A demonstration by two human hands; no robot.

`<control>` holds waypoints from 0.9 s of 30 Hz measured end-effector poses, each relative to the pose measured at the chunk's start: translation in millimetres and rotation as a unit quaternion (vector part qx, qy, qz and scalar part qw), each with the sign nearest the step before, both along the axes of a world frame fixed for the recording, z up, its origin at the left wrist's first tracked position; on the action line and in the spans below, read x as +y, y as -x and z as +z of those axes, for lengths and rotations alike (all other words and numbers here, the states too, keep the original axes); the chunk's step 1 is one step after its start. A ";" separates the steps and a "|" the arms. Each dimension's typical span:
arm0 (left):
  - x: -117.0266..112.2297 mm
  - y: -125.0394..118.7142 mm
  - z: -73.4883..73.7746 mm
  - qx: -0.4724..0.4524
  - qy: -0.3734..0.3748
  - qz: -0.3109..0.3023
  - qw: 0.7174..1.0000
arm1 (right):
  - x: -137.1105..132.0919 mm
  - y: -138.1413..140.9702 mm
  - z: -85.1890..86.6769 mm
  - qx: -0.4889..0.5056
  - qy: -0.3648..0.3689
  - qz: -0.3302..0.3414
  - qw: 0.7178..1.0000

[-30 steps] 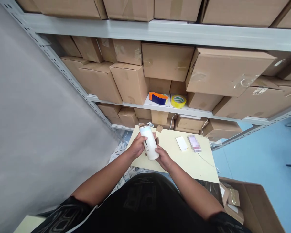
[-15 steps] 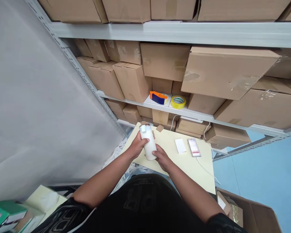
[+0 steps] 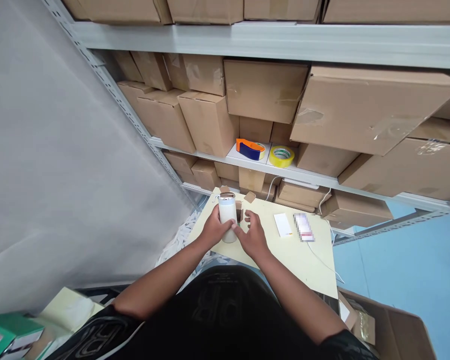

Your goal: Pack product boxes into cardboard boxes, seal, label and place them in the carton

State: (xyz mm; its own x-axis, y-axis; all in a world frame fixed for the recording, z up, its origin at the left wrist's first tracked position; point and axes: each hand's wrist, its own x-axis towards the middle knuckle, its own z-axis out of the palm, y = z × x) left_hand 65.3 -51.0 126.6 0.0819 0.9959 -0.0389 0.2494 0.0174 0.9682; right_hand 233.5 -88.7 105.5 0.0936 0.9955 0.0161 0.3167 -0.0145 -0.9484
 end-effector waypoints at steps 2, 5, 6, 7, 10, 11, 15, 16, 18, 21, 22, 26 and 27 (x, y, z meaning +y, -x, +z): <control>5.6 4.7 -2.8 0.003 -0.021 -0.009 1.000 | 14.3 11.0 16.2 -0.003 0.009 -0.035 0.999; 12.9 8.2 -9.6 0.009 -0.079 -0.031 0.996 | 40.4 36.9 37.4 -0.022 0.024 -0.066 0.997; 15.6 9.2 -12.1 0.021 -0.098 -0.038 0.994 | 48.7 45.9 42.1 -0.031 0.024 -0.076 0.996; 18.6 10.7 -14.4 0.034 -0.112 -0.045 0.992 | 56.1 53.9 45.3 -0.040 0.022 -0.086 0.995; 30.3 20.9 -20.3 0.056 -0.145 -0.077 0.985 | 71.2 65.1 44.9 -0.050 0.007 -0.106 0.993; 35.3 26.6 -22.4 0.055 -0.160 -0.102 0.980 | 73.5 63.4 42.3 -0.041 -0.002 -0.108 0.993; 58.7 55.8 -37.6 0.077 -0.193 -0.154 0.966 | 71.6 33.3 29.1 0.034 -0.049 -0.170 0.984; 64.6 62.3 -43.6 0.095 -0.174 -0.131 0.971 | 69.3 22.9 26.8 0.043 -0.058 -0.205 0.976; 75.2 71.3 -57.6 0.135 -0.111 -0.085 0.981 | 63.6 3.3 24.1 0.043 -0.071 -0.271 0.959; 86.1 73.0 -78.8 0.176 -0.009 -0.083 0.981 | 55.1 -16.6 22.6 0.037 -0.086 -0.326 0.941; 88.2 70.9 -85.0 0.181 0.022 -0.087 0.979 | 53.0 -20.1 22.0 0.038 -0.092 -0.332 0.938; 90.6 58.6 -104.8 0.155 0.134 -0.092 0.974 | 52.4 -20.4 13.9 0.047 -0.107 -0.330 0.937; 90.2 55.8 -108.7 0.130 0.165 -0.099 0.973 | 54.4 -17.7 10.0 0.049 -0.107 -0.320 0.940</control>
State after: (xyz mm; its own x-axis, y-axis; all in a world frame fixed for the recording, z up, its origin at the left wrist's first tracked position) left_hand 9.5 39.2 17.9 0.2153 0.8911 -0.3995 0.5149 0.2440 0.8218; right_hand 251.2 -34.4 115.5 0.6843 0.7093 0.1691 0.2191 0.0212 -0.9755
